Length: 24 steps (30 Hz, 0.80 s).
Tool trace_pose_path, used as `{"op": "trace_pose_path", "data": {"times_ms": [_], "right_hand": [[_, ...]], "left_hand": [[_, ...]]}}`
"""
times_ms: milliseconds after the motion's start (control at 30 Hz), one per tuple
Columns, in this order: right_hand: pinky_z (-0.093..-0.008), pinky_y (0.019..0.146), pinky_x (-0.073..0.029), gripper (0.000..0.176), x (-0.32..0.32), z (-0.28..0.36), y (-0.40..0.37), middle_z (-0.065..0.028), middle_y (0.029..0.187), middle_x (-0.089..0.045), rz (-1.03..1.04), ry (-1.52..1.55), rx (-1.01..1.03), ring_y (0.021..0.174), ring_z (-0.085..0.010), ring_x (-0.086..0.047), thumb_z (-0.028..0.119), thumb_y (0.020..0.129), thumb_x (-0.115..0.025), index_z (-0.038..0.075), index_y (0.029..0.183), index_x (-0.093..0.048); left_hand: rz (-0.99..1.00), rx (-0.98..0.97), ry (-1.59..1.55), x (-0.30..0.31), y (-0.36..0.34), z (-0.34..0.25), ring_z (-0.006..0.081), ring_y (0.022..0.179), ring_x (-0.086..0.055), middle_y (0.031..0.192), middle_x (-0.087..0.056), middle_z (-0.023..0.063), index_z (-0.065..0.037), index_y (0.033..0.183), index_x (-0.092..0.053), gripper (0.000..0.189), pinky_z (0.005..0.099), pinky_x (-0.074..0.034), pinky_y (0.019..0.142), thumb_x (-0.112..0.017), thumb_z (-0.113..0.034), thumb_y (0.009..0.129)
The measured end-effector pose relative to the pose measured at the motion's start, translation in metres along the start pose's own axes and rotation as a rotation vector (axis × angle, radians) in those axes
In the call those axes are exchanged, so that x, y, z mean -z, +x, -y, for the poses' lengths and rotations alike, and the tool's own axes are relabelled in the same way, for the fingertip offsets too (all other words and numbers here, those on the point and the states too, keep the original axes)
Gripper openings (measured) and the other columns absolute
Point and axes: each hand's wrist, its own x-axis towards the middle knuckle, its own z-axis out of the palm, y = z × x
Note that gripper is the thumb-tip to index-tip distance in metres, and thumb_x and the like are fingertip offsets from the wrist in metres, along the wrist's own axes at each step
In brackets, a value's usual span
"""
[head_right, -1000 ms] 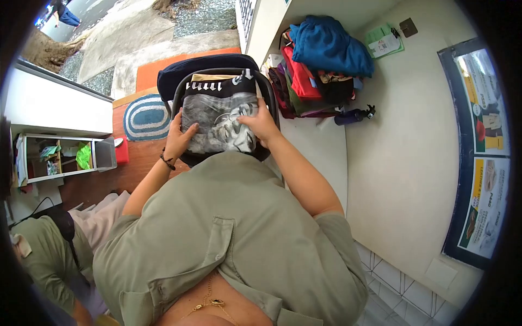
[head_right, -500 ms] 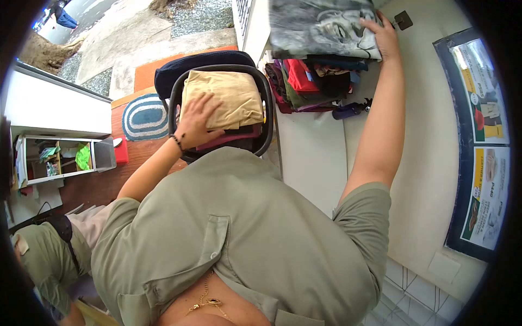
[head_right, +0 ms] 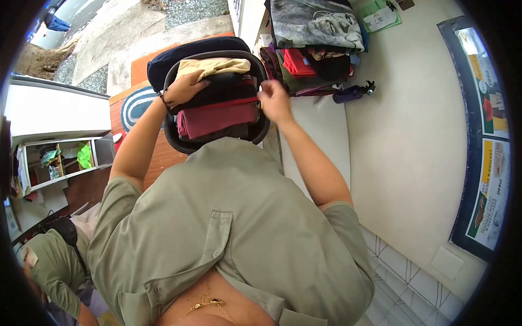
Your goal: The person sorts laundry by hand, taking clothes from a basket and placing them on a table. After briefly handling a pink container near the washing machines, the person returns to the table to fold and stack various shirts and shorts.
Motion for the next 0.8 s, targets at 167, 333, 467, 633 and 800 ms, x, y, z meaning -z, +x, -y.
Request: {"op": "trace_pose_path", "data": {"times_ms": [167,333,467,633,800], "right_hand": [[-0.0367,0.069,-0.054,0.027,-0.055,-0.012,-0.013,-0.0037,0.086,-0.064,0.043,0.227,-0.633,0.083,-0.0192,-0.064,0.011,0.087,-0.063,0.005,0.113,-0.06],[-0.0295,0.048,-0.046,0.017,-0.043,0.018,0.017,0.0016,0.075,-0.058,0.195,0.581,-0.655,0.059,-0.0116,-0.056,0.006,0.091,-0.056,0.011,0.107,-0.06],[-0.0285,0.056,-0.047,0.023,-0.016,0.046,0.035,-0.0009,0.085,-0.064,0.204,0.796,-0.515,0.063,-0.0118,-0.06,0.02,0.094,-0.062,0.012,0.115,-0.057],[-0.0328,0.07,-0.048,0.05,-0.032,-0.03,0.012,-0.0078,0.102,-0.066,0.186,0.395,-0.593,0.084,-0.0162,-0.062,0.019,0.082,-0.07,0.004,0.126,-0.052],[-0.0352,0.103,-0.042,0.082,-0.09,-0.044,-0.052,-0.023,0.137,-0.051,0.092,-0.119,-0.382,0.125,-0.0304,-0.052,0.022,0.08,-0.074,-0.006,0.144,-0.031]], "left_hand": [[-0.069,-0.112,0.417,-0.037,-0.03,-0.042,0.0442,0.115,-0.056,0.13,-0.055,0.0246,-0.006,0.132,-0.053,0.057,0.045,-0.046,0.098,-0.069,-0.031,0.084],[-0.264,-0.005,0.472,-0.06,-0.029,-0.062,0.0415,0.114,-0.058,0.125,-0.059,0.0247,-0.007,0.136,-0.05,0.071,0.0439,-0.048,0.095,-0.077,-0.033,0.075],[-0.206,0.047,0.218,0.006,0.003,-0.052,0.0326,0.101,-0.067,0.106,-0.069,0.019,-0.006,0.129,-0.057,0.059,0.0401,-0.051,0.088,-0.076,-0.021,0.076],[-0.128,0.178,-0.078,0.028,0.014,0.01,0.0176,0.1,-0.066,0.109,-0.07,0.0117,-0.006,0.129,-0.058,0.055,0.0323,-0.05,0.09,-0.075,-0.023,0.079],[-0.185,-0.185,0.159,0.017,-0.012,-0.051,0.0397,0.11,-0.062,0.113,-0.066,0.024,-0.002,0.128,-0.057,0.055,0.0394,-0.049,0.093,-0.073,-0.027,0.081]]}}
